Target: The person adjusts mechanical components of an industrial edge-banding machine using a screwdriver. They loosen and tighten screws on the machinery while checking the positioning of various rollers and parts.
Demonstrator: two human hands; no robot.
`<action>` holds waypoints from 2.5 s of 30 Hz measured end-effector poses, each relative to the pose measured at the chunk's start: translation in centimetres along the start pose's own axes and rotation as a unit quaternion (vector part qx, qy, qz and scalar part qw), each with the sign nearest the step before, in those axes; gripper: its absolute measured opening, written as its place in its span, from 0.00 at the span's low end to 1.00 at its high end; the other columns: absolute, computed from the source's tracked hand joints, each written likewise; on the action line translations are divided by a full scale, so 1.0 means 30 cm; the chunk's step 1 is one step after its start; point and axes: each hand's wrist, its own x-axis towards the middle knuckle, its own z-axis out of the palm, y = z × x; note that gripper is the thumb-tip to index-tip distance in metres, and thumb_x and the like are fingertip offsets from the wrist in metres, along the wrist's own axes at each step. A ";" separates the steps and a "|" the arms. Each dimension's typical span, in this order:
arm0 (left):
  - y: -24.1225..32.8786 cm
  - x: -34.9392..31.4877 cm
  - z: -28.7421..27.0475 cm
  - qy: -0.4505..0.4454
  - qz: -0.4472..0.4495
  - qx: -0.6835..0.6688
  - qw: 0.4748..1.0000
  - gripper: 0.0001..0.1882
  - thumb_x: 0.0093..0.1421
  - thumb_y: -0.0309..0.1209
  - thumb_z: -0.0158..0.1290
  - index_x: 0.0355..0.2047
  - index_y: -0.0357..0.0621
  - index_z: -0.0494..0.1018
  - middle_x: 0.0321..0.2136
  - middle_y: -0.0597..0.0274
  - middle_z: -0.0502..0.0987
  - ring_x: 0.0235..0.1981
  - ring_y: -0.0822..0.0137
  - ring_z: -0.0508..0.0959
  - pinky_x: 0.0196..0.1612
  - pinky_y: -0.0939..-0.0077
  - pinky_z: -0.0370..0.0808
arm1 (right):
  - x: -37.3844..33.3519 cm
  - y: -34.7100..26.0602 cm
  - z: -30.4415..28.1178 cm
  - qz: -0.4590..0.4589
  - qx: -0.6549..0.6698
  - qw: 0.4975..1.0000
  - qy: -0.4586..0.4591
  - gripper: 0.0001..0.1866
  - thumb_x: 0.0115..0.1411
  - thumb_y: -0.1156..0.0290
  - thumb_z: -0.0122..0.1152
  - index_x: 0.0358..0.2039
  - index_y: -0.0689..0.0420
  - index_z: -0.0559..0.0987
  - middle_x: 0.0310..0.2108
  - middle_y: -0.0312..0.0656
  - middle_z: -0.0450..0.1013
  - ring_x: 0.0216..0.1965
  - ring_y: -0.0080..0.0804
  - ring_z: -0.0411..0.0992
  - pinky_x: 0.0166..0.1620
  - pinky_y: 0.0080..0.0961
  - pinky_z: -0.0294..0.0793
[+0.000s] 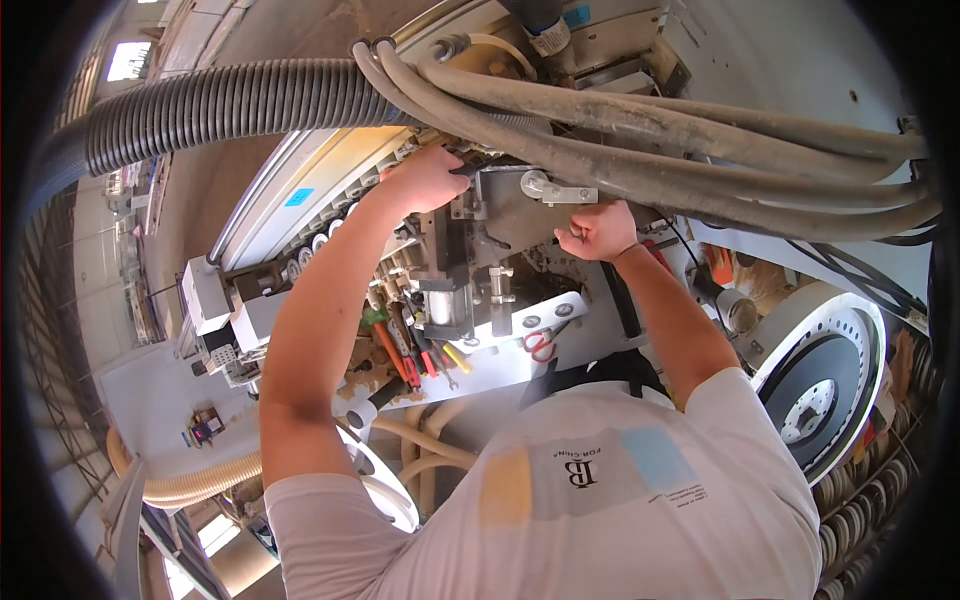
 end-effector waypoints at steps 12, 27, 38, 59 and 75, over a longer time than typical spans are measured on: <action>-0.028 -0.037 0.037 -0.109 -0.141 -0.438 0.881 0.16 0.67 0.35 0.59 0.51 0.40 0.79 0.20 0.67 0.71 0.14 0.79 0.62 0.16 0.81 0.53 | 0.033 -0.038 -0.041 -0.042 0.011 0.999 0.013 0.23 0.47 0.59 0.75 0.11 0.49 0.67 0.12 0.35 0.67 0.14 0.42 0.67 0.19 0.34 0.64; -0.061 -0.304 0.357 0.051 -0.083 -0.615 0.783 0.24 0.71 0.33 0.56 0.65 0.43 0.71 0.22 0.71 0.71 0.17 0.82 0.64 0.18 0.85 0.57 | 0.004 0.017 -0.003 -0.043 -0.055 0.998 0.005 0.24 0.49 0.52 0.73 0.10 0.47 0.68 0.12 0.32 0.69 0.14 0.41 0.69 0.20 0.36 0.65; 0.176 -0.677 0.831 0.031 0.024 -0.906 0.422 0.24 0.70 0.43 0.57 0.58 0.39 0.72 0.21 0.64 0.70 0.12 0.76 0.60 0.16 0.81 0.55 | -0.001 -0.067 -0.065 0.176 0.229 0.953 -0.089 0.16 0.63 0.55 0.67 0.24 0.53 0.83 0.24 0.37 0.80 0.23 0.29 0.76 0.29 0.28 0.73; 0.301 -0.961 1.064 -0.020 0.010 -0.908 0.418 0.39 0.56 0.47 0.69 0.60 0.33 0.71 0.28 0.65 0.72 0.30 0.71 0.71 0.34 0.79 0.65 | -0.045 -0.582 -0.358 0.258 0.456 0.813 -0.254 0.10 0.60 0.72 0.75 0.37 0.65 0.84 0.30 0.39 0.81 0.29 0.20 0.78 0.33 0.19 0.78; 0.306 -1.004 1.086 -0.010 -0.068 -0.934 0.350 0.34 0.58 0.45 0.68 0.57 0.33 0.72 0.23 0.70 0.66 0.24 0.73 0.66 0.30 0.76 0.61 | -0.079 -0.577 -0.371 0.222 0.495 0.820 -0.181 0.07 0.67 0.73 0.66 0.38 0.65 0.82 0.34 0.42 0.83 0.33 0.23 0.81 0.36 0.20 0.80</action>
